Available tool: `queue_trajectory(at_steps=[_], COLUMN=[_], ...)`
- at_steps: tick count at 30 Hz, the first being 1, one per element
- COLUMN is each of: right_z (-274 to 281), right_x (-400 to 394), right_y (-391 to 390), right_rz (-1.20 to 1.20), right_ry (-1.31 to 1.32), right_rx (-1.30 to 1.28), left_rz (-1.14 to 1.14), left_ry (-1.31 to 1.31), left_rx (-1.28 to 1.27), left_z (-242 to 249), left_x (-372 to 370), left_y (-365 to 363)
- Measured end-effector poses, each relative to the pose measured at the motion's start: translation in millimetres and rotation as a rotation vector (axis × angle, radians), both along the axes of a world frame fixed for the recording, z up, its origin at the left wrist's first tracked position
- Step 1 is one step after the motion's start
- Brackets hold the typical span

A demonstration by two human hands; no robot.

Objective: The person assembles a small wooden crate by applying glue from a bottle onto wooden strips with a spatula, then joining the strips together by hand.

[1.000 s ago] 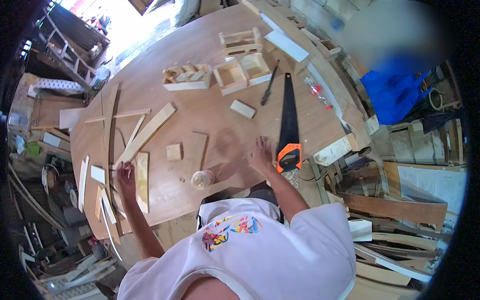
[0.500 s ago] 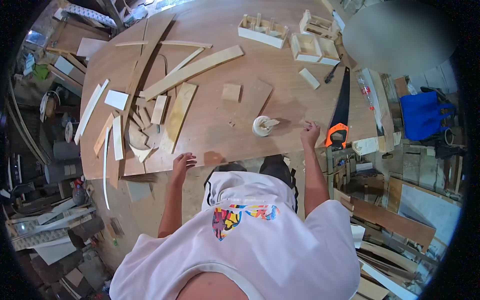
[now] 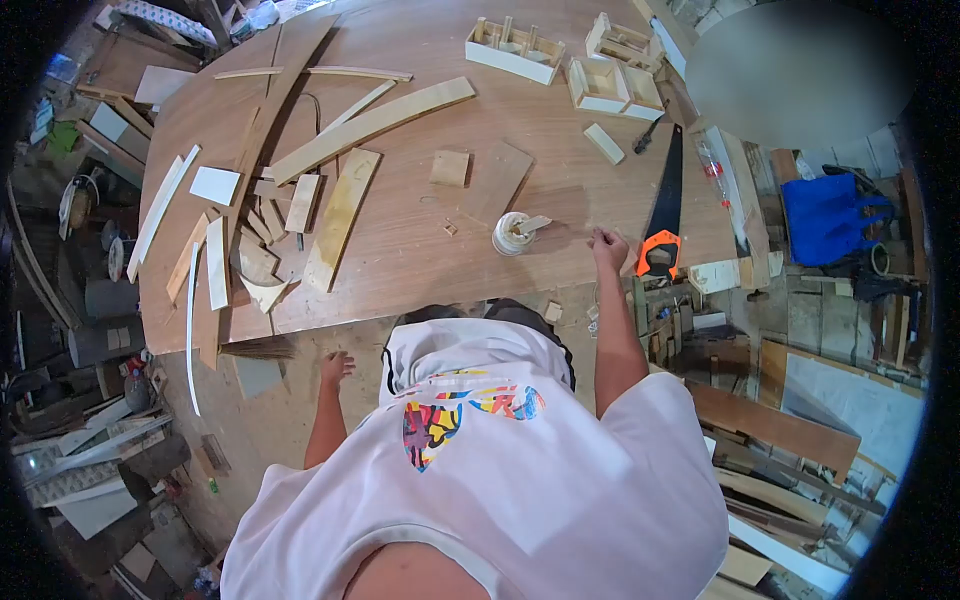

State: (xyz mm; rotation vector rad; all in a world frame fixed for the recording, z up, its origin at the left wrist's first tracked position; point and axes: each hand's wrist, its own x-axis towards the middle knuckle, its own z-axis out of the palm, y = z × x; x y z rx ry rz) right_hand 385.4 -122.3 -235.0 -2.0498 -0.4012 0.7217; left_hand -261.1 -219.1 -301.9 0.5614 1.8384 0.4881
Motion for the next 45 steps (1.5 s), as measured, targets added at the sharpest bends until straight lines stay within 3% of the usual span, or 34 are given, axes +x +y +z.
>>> queue_trajectory(at_steps=[2, 4, 8, 10, 13, 17, 21, 23, 25, 26, 30, 33, 37, 41, 43, 45], right_z=[-15, -15, 4, -11, 8, 16, 10, 13, 18, 20, 21, 9, -51, -47, -21, -29], right_x=[-1, -19, -78, -95, -116, -119, -110, -105, -100, -99, -90, -75, -20, 49, 76, 112], right_y=[2, 10, -3, -6, 3, 9, 12, 19, 28, 26, 34, 40, 56, 82, 93, 104], right_rz=[0.237, 0.506, 0.939, 0.926, 0.792, 0.836, 0.84, 0.825, 0.956, 0.966, 1.02, 0.918, 0.576, 0.304, 0.196, 0.152], right_ry=[0.092, -0.151, -0.299, -0.532, -0.372, -0.306, -0.456, -0.45, -0.295, -0.388, -0.36, -0.321, -0.34, -0.209, -0.108, -0.268], right_rx=[0.152, 0.014, 0.003, 0.211, 0.134, 0.041, 0.163, 0.198, 0.423, 0.418, 0.343, 0.37, 0.273, 0.307, 0.485, 0.434], left_rz=[-0.03, -0.02, -0.042, -0.083, -0.138, -0.156, -0.137, -0.156, -0.13, -0.144, -0.142, -0.14, -0.122, -0.109, -0.117, -0.107], left_ry=[0.017, -0.002, -0.036, -0.032, -0.025, -0.006, 0.011, 0.033, 0.043, 0.086, 0.145, 0.144, 0.141, 0.158, 0.139, 0.128], left_rx=[-0.046, -0.09, -0.196, -0.195, -0.158, -0.047, 0.011, 0.011, 0.009, -0.008, -0.059, -0.104, -0.13, -0.045, 0.024, 0.059], left_z=[1, -1, 5, 11, 15, 28, 36, 42, 41, 41, 53, 62, 51, 52, 62, 69], left_x=[0, 5, 30, 49, 72, 103, 124, 132, 138, 140, 149, 152, 138, 135, 142, 145], left_y=[-12, -22, -26, -18, 0, 22, 28, 25, 16, 10, -11, -17, -12, 6, 17, 22])
